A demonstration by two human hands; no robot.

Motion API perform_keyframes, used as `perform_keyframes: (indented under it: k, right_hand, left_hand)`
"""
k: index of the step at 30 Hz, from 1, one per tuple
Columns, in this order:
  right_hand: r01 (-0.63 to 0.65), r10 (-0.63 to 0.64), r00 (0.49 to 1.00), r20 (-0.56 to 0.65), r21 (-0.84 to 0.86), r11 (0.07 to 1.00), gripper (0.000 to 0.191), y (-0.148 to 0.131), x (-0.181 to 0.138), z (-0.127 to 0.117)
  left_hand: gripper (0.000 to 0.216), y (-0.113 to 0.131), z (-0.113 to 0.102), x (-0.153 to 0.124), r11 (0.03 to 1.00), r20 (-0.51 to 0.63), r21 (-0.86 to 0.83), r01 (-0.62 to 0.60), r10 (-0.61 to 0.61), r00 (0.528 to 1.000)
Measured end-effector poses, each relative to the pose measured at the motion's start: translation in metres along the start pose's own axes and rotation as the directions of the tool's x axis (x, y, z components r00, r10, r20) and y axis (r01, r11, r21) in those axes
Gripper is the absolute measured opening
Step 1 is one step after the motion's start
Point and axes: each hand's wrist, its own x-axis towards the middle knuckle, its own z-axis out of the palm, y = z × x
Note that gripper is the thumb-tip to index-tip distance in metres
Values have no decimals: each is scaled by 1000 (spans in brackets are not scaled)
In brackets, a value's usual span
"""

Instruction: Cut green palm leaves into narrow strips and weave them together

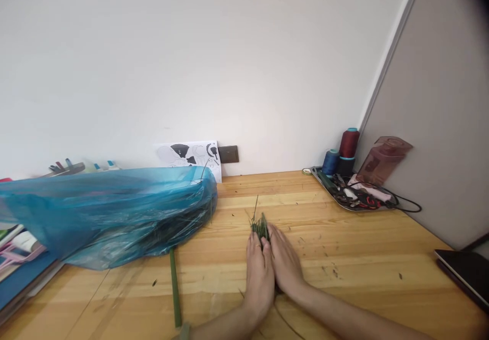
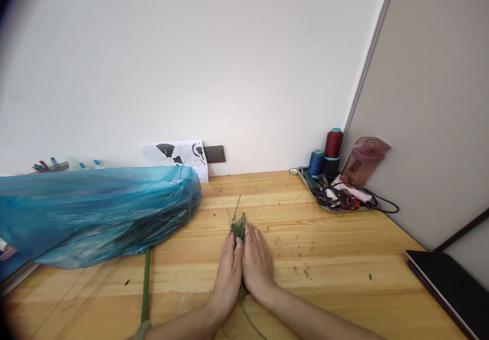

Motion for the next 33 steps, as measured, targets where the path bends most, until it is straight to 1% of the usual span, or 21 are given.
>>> perform_keyframes:
  k: [4,6,8,10,11,14,16,20,24,29,33]
  right_hand:
    - [25,-24,1000,-11,29,999,47,-8,-3,2]
    - [48,-47,999,-23,33,998,45,-11,-3,1]
    - [69,-68,997,-38,34,997,43,-14,-3,-1]
    - [77,-75,996,-57,35,996,42,-18,-4,-1]
    - [75,-73,995,-66,35,997,42,-20,-4,-1]
    - [62,-59,995,-86,37,997,40,-24,-4,1]
    - [62,-58,994,-92,39,997,39,-26,-2,1]
    - [85,-81,993,-86,40,996,36,-25,1,-3]
    - [94,-89,993,-83,51,994,33,-25,4,-4]
    - [46,-35,994,-99,107,993,36,-24,8,2]
    - [-13,33,995,-94,204,979,31,-20,17,9]
  left_hand:
    - [55,6,0,1,994,-44,-99,52,-57,997]
    - [52,6,-3,1,987,-55,-152,47,-56,997]
    - [49,5,-4,0,966,-60,-256,31,-48,997]
    - [44,5,-5,0,922,-84,-384,41,-79,993]
    - [42,5,-5,0,894,-102,-445,60,-118,988]
    - [34,10,-2,3,784,-175,-609,115,-275,945]
    - [30,14,2,7,728,-209,-678,106,-328,921]
    - [32,19,9,16,682,-240,-728,74,-355,903]
    - [36,21,10,16,634,-246,-772,54,-375,894]
    - [37,19,6,22,589,-218,-805,76,-412,884]
    - [39,17,7,33,586,-183,-801,120,-432,883]
